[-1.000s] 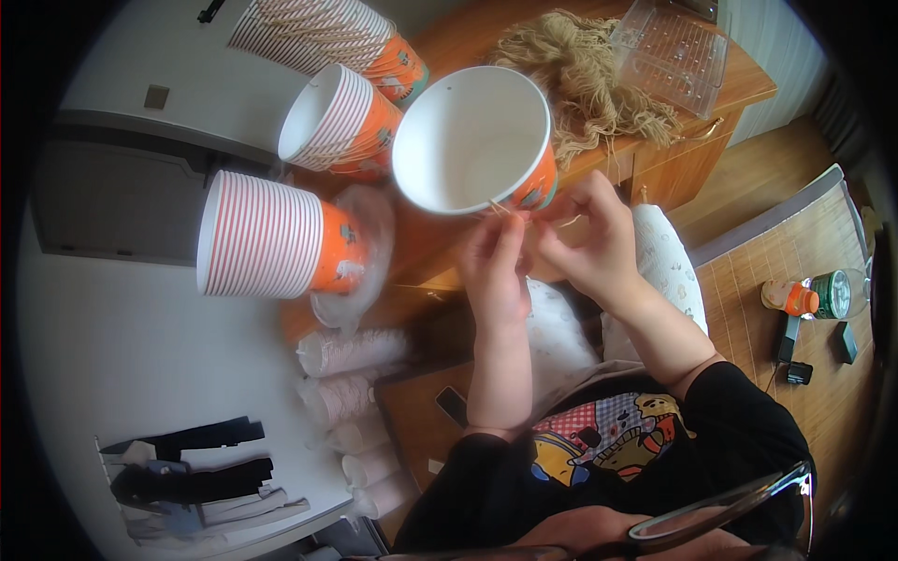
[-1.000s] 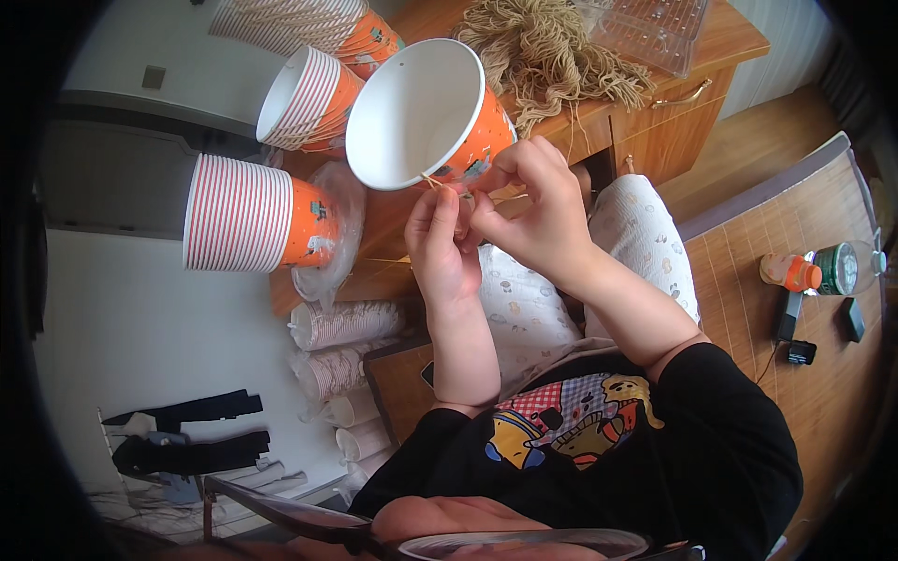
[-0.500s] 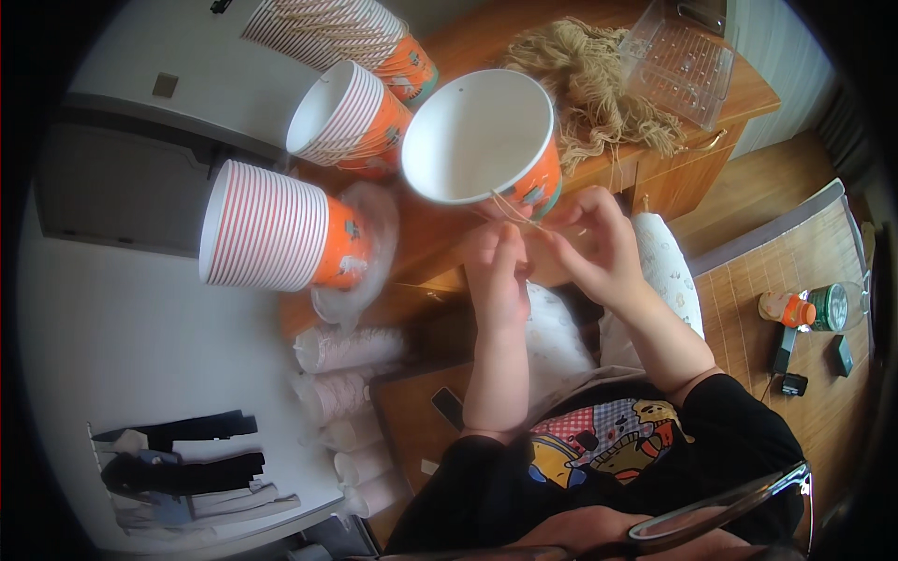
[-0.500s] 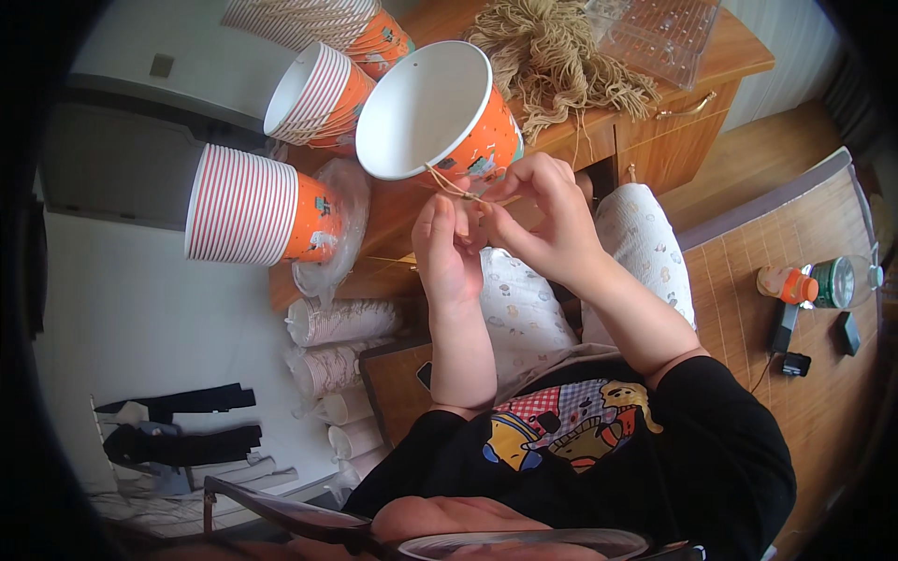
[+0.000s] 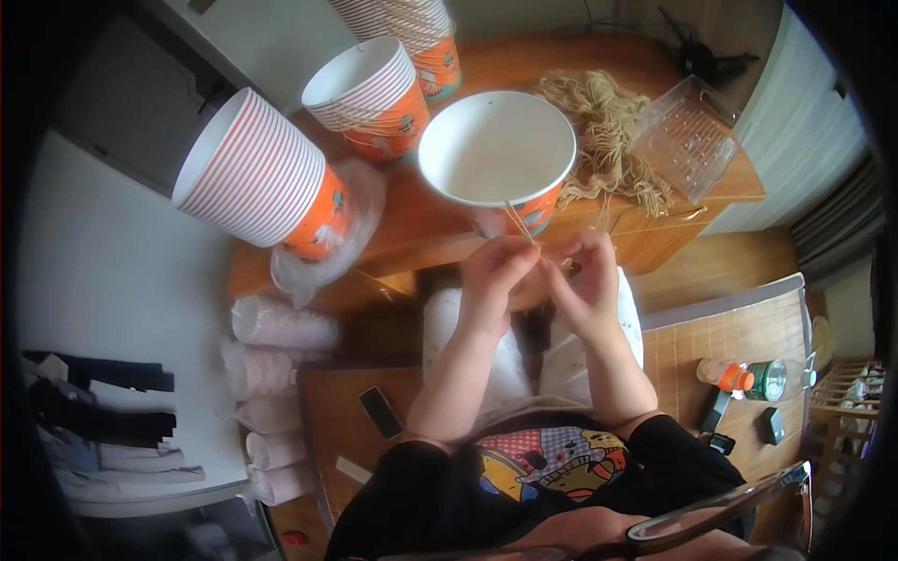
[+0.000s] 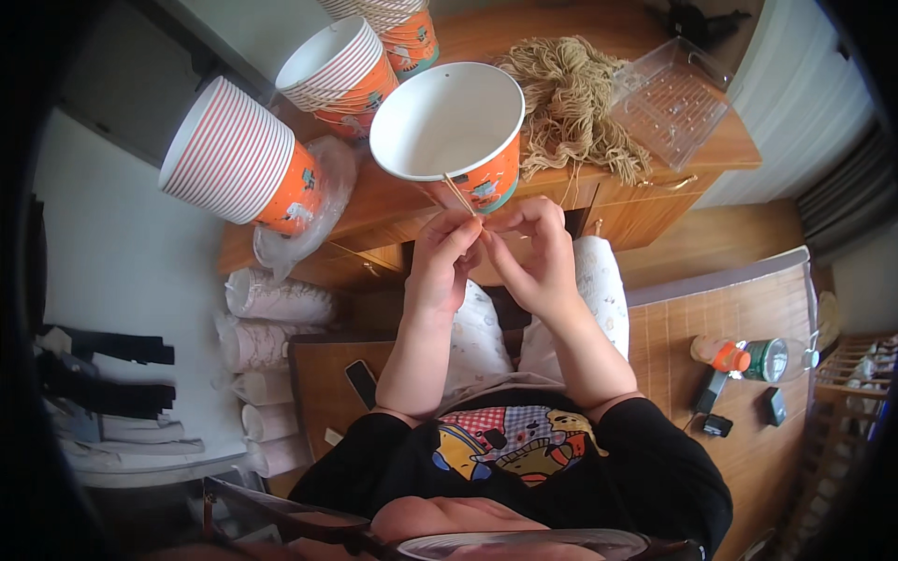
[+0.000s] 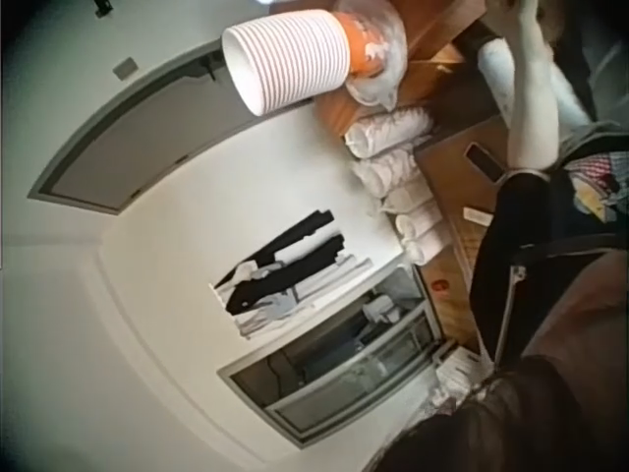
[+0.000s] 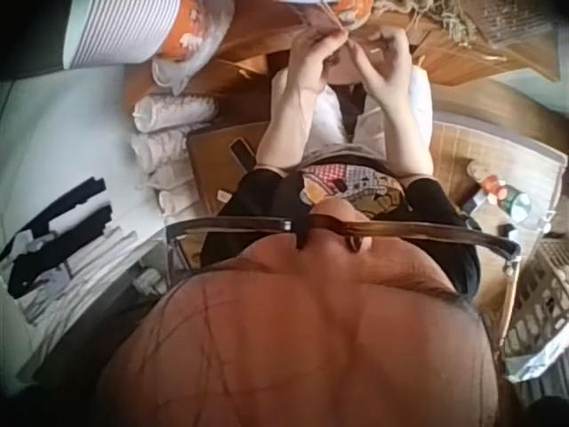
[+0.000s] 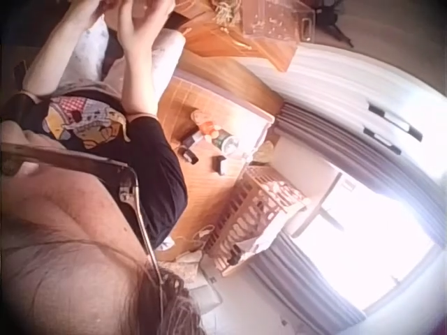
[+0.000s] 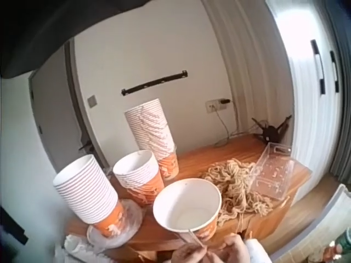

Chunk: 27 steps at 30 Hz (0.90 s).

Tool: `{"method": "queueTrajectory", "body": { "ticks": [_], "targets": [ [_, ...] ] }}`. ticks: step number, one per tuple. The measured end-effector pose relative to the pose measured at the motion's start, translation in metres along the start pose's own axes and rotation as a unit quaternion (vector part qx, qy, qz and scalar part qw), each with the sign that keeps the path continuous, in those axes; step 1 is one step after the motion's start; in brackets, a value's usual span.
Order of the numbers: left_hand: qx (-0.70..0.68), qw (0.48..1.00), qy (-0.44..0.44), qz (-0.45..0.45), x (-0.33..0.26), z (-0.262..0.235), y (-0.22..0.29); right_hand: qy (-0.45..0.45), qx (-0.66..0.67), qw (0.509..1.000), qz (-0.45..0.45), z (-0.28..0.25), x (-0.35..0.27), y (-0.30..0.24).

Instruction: Tying string to the rims of paper buckets to form handles.

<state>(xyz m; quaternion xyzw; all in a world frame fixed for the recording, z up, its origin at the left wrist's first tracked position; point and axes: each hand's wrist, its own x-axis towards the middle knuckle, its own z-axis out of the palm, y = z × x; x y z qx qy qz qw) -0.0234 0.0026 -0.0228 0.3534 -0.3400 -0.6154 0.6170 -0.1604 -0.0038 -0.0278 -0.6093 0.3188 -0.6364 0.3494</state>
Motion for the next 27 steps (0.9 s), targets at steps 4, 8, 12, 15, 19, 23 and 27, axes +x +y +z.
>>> {"method": "queueTrajectory", "body": {
  "ticks": [4,8,12,15,19,23,27],
  "targets": [
    [0.001,0.999,0.028,-0.029,0.001,0.009,0.002,-0.004,0.03,1.0,0.0,-0.003,0.0,-0.003],
    [-0.037,0.997,0.03,-0.057,0.001,0.019,0.011,-0.023,-0.015,0.999,-0.022,-0.009,-0.002,0.001],
    [-0.123,0.991,0.032,-0.044,0.004,0.026,0.017,-0.03,-0.007,0.998,-0.05,-0.01,0.0,-0.002],
    [-0.188,0.977,0.058,-0.086,0.007,0.029,0.024,-0.063,-0.071,0.986,-0.14,-0.017,0.001,0.003],
    [-0.2,0.972,0.073,-0.103,0.008,0.032,0.031,-0.109,-0.072,0.965,-0.226,-0.024,0.003,0.005],
    [-0.197,0.971,0.064,-0.119,0.009,0.032,0.031,-0.125,-0.084,0.958,-0.245,-0.025,0.007,-0.001],
    [-0.204,0.971,0.042,-0.115,0.008,0.027,0.029,-0.117,-0.079,0.965,-0.222,-0.027,0.001,0.006]
  ]
}}
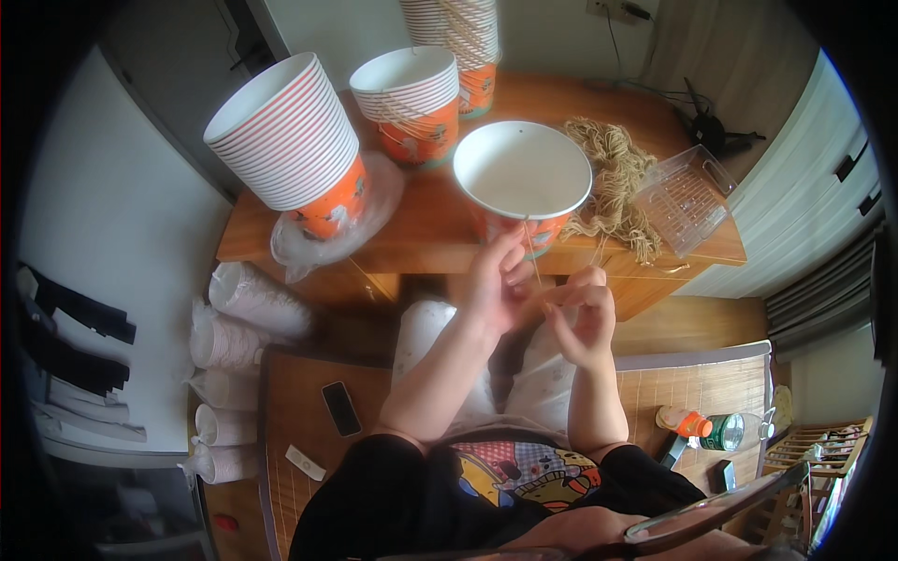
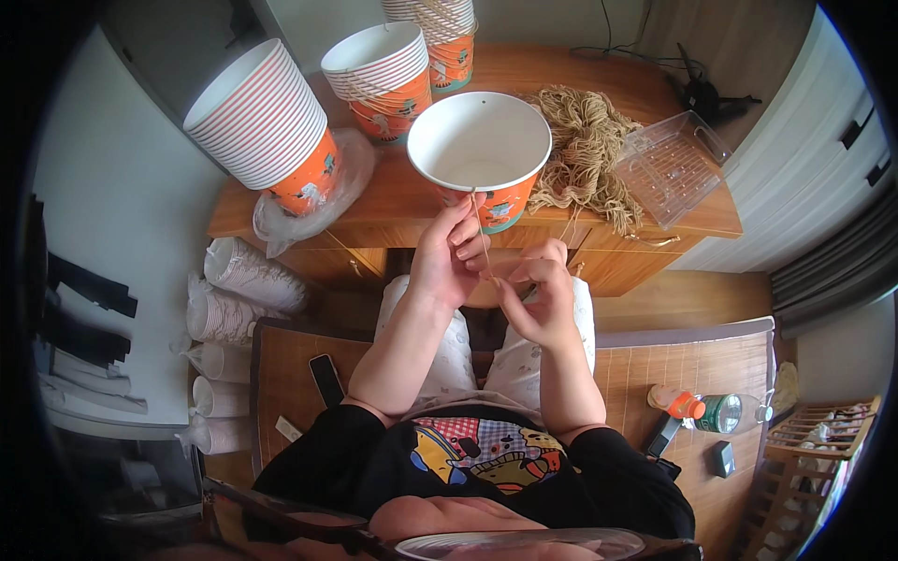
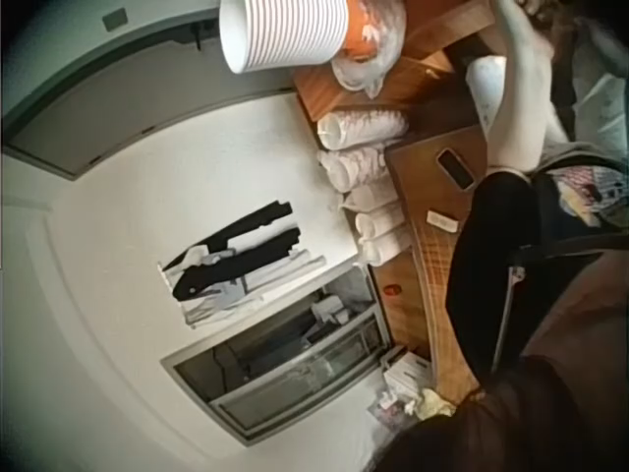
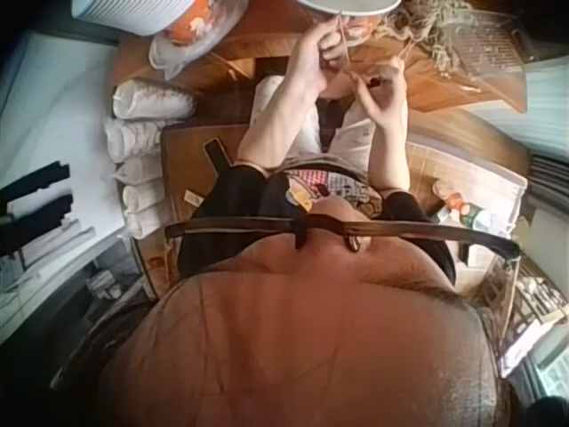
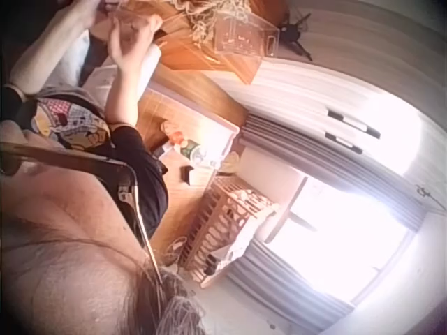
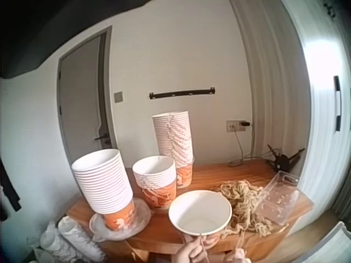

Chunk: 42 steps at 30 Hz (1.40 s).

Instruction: Tying string to the rims of paper buckets to form handles.

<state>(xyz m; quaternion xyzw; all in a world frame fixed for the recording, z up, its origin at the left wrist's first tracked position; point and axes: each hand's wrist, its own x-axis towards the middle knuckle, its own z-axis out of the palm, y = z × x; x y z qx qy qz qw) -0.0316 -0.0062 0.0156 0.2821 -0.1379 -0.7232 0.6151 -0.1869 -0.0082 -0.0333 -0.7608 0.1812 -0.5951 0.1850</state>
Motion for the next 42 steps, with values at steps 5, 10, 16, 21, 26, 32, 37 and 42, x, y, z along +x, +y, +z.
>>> {"method": "queueTrajectory", "body": {
  "ticks": [5,10,16,21,26,32,37,42],
  "targets": [
    [-0.006,1.0,-0.01,-0.015,-0.002,0.001,0.0,0.006,0.005,0.998,0.055,0.001,-0.005,0.0],
    [0.001,1.0,-0.014,-0.008,-0.002,0.002,-0.001,0.003,-0.004,0.999,0.052,0.001,-0.003,-0.003],
    [0.008,1.0,0.011,0.009,0.001,0.001,-0.004,0.007,-0.029,1.0,0.005,0.002,0.007,-0.01],
    [0.039,0.999,0.036,0.01,-0.002,0.006,-0.004,0.002,-0.043,0.999,-0.018,0.001,0.006,-0.01],
    [0.35,0.911,-0.002,0.217,0.002,-0.023,-0.002,-0.003,-0.058,0.995,0.081,0.003,-0.002,-0.015],
    [0.587,0.467,0.073,0.657,-0.003,-0.003,0.014,-0.08,-0.09,0.99,0.072,-0.009,0.002,-0.033],
    [0.689,0.413,0.055,0.593,0.002,0.009,0.026,-0.109,-0.027,0.992,0.06,-0.01,-0.002,-0.049],
    [0.689,0.455,0.013,0.564,0.011,-0.004,0.032,-0.164,0.099,0.981,0.015,-0.03,0.006,-0.08]
  ]
}}
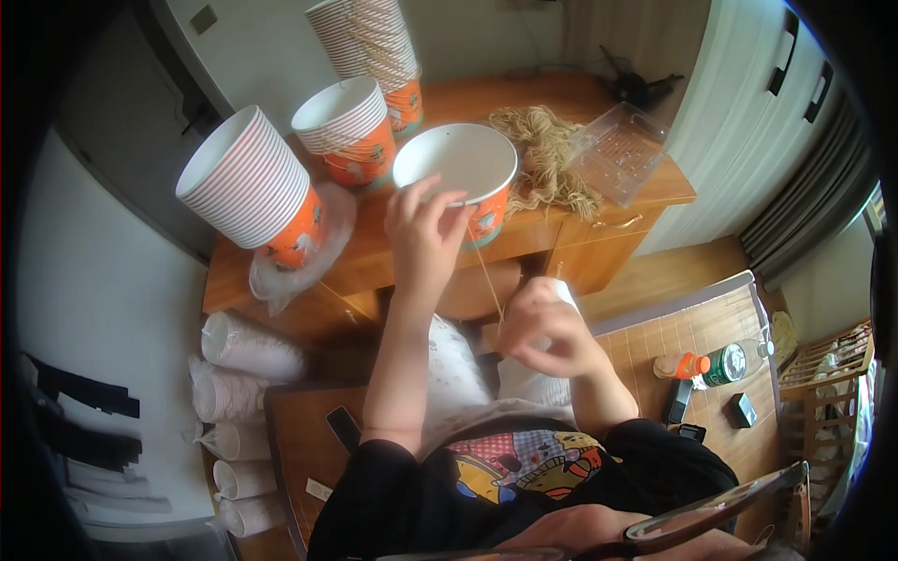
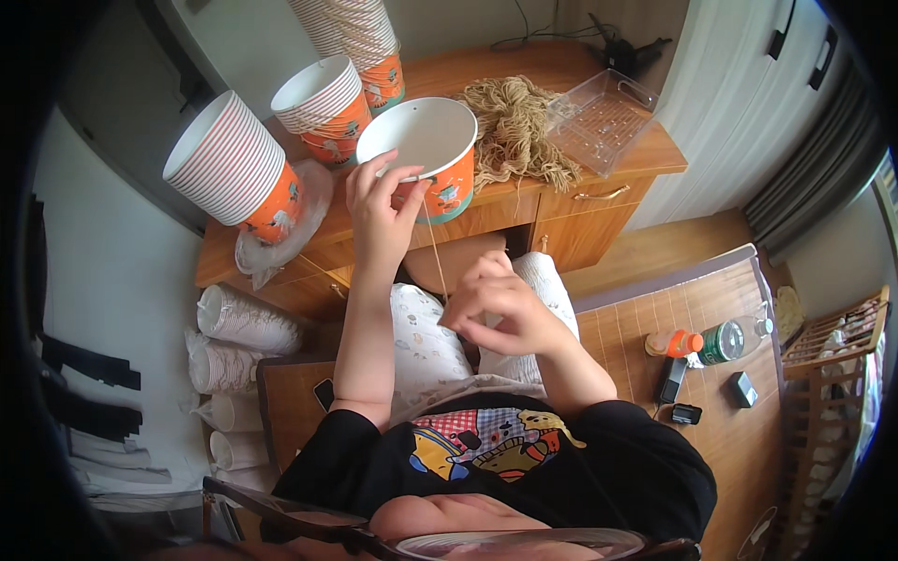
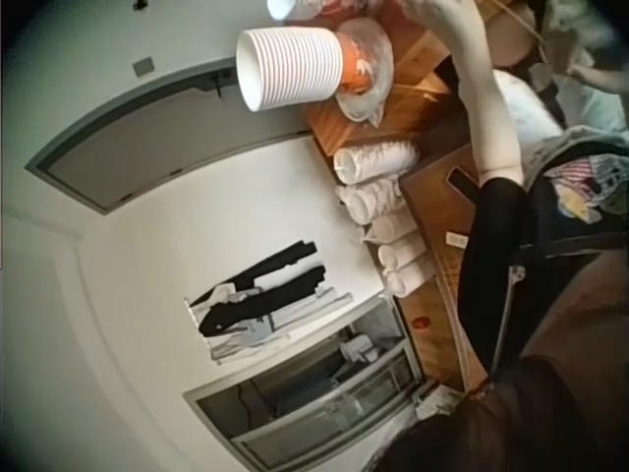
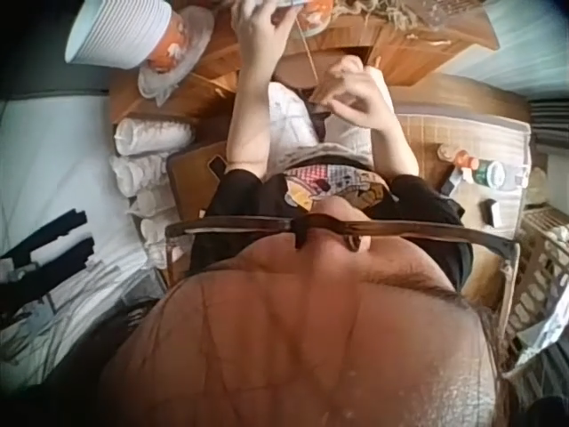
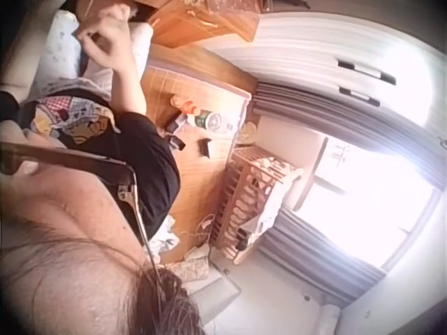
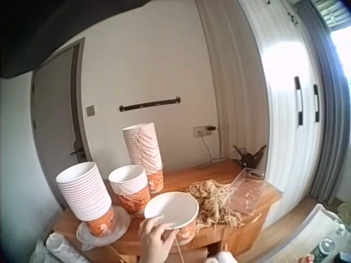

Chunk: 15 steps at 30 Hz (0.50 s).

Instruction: Tying string to the rims of paper buckets to form handles.

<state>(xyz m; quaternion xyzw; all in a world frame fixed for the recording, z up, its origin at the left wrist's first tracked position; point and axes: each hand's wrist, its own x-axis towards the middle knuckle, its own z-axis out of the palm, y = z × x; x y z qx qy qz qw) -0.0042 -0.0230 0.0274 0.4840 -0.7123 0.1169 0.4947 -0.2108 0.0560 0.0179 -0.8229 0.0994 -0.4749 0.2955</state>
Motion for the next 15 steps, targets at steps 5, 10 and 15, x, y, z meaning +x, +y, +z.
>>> {"method": "queueTrajectory", "body": {
  "ticks": [5,10,15],
  "targets": [
    [-0.088,0.996,-0.021,0.014,-0.01,-0.02,-0.003,0.028,0.117,0.987,-0.11,-0.02,0.006,-0.031],
    [-0.164,0.978,-0.12,0.052,-0.034,-0.076,0.006,0.184,0.117,0.962,-0.165,-0.035,0.001,-0.027],
    [-0.325,0.917,-0.217,0.081,-0.055,-0.118,0.008,0.283,0.155,0.946,-0.02,-0.04,0.014,0.0]
  ]
}}
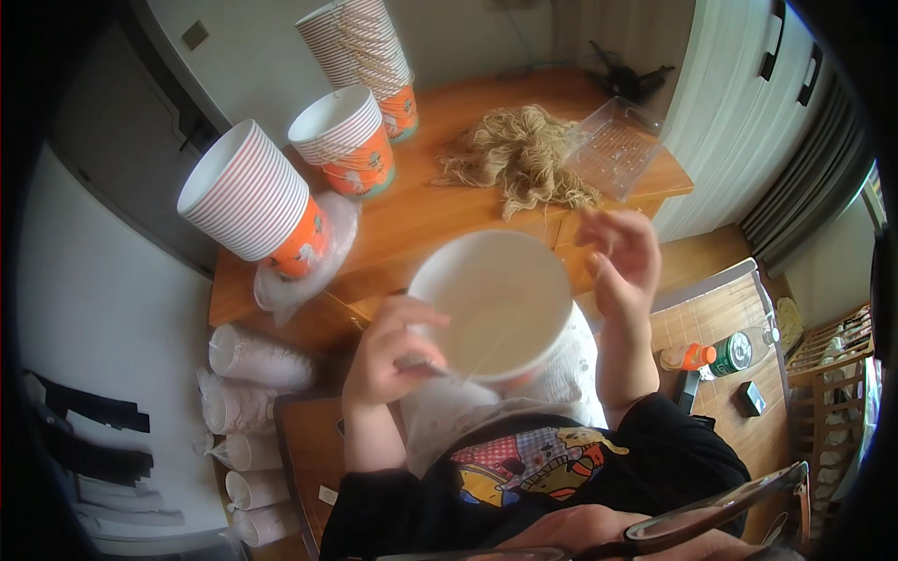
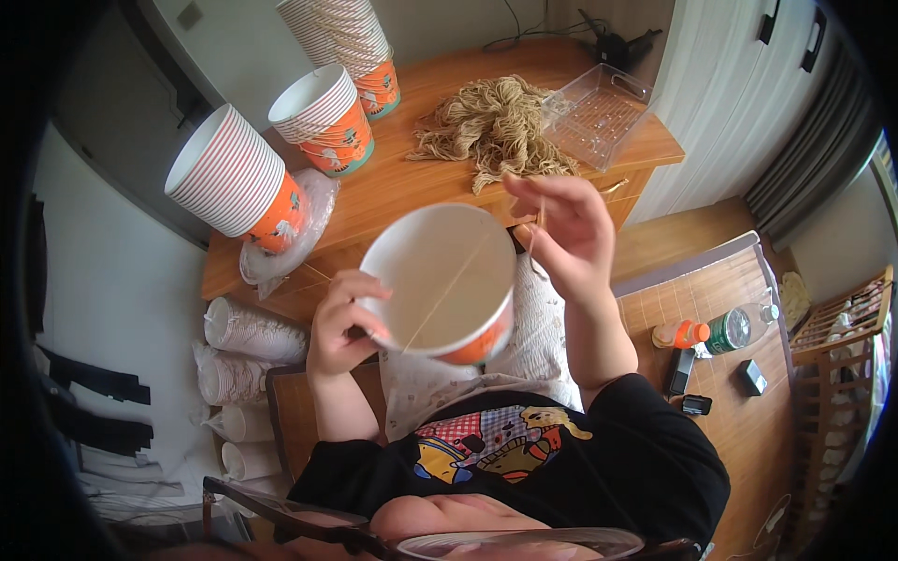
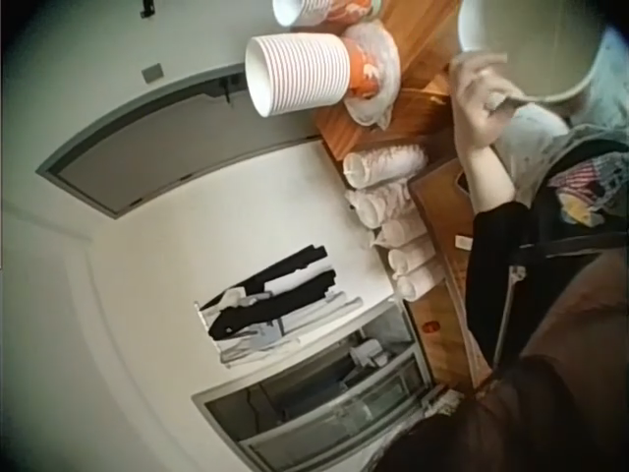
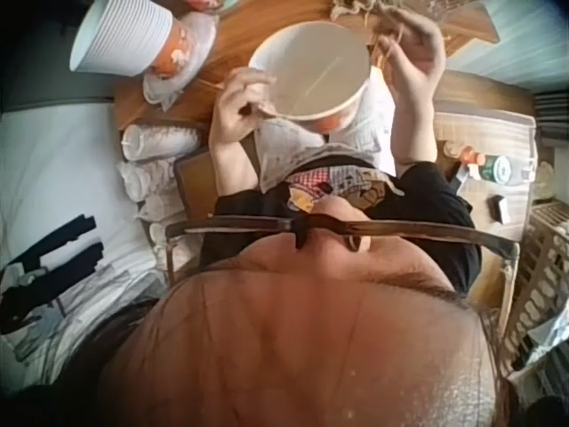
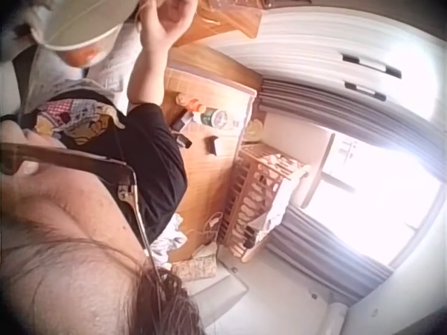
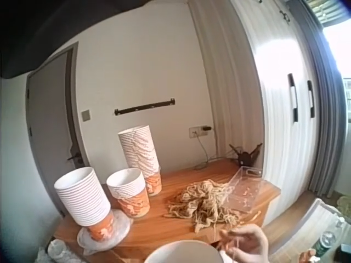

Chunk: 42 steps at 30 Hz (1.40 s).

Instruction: Tying string to the rims of paper buckets to form handles.

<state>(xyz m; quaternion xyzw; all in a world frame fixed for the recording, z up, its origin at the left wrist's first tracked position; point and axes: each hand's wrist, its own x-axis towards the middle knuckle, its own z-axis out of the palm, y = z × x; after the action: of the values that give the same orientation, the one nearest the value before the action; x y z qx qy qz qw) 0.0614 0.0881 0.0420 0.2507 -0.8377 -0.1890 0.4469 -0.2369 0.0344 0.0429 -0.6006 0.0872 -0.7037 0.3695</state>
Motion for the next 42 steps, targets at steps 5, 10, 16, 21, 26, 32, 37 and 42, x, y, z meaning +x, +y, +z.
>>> {"method": "queueTrajectory", "body": {
  "ticks": [5,10,16,21,26,32,37,42],
  "targets": [
    [-0.1,0.994,0.035,0.006,-0.028,-0.001,-0.01,-0.001,0.2,0.965,0.172,0.012,-0.014,0.045],
    [-0.259,0.957,0.132,-0.009,-0.036,0.015,-0.018,-0.057,0.233,0.963,0.122,0.033,-0.023,0.056],
    [-0.301,0.893,0.295,-0.156,-0.033,0.017,-0.04,-0.073,0.089,0.988,0.099,0.027,-0.022,0.044],
    [-0.276,0.827,0.42,-0.251,-0.03,0.007,-0.06,-0.091,-0.16,0.983,-0.014,0.043,-0.009,0.029],
    [-0.247,0.833,0.375,-0.324,-0.034,0.017,-0.059,-0.147,-0.412,0.898,-0.052,0.059,0.002,0.032],
    [-0.308,0.881,0.107,-0.343,-0.033,0.039,-0.045,-0.13,-0.462,0.878,-0.003,0.073,0.007,0.044],
    [-0.411,0.847,-0.071,-0.33,-0.015,0.063,-0.037,-0.134,-0.487,0.862,0.036,0.082,0.007,0.044],
    [-0.5,0.787,0.01,-0.361,0.004,0.083,-0.044,-0.135,-0.482,0.865,0.044,0.09,0.004,0.043]
  ]
}}
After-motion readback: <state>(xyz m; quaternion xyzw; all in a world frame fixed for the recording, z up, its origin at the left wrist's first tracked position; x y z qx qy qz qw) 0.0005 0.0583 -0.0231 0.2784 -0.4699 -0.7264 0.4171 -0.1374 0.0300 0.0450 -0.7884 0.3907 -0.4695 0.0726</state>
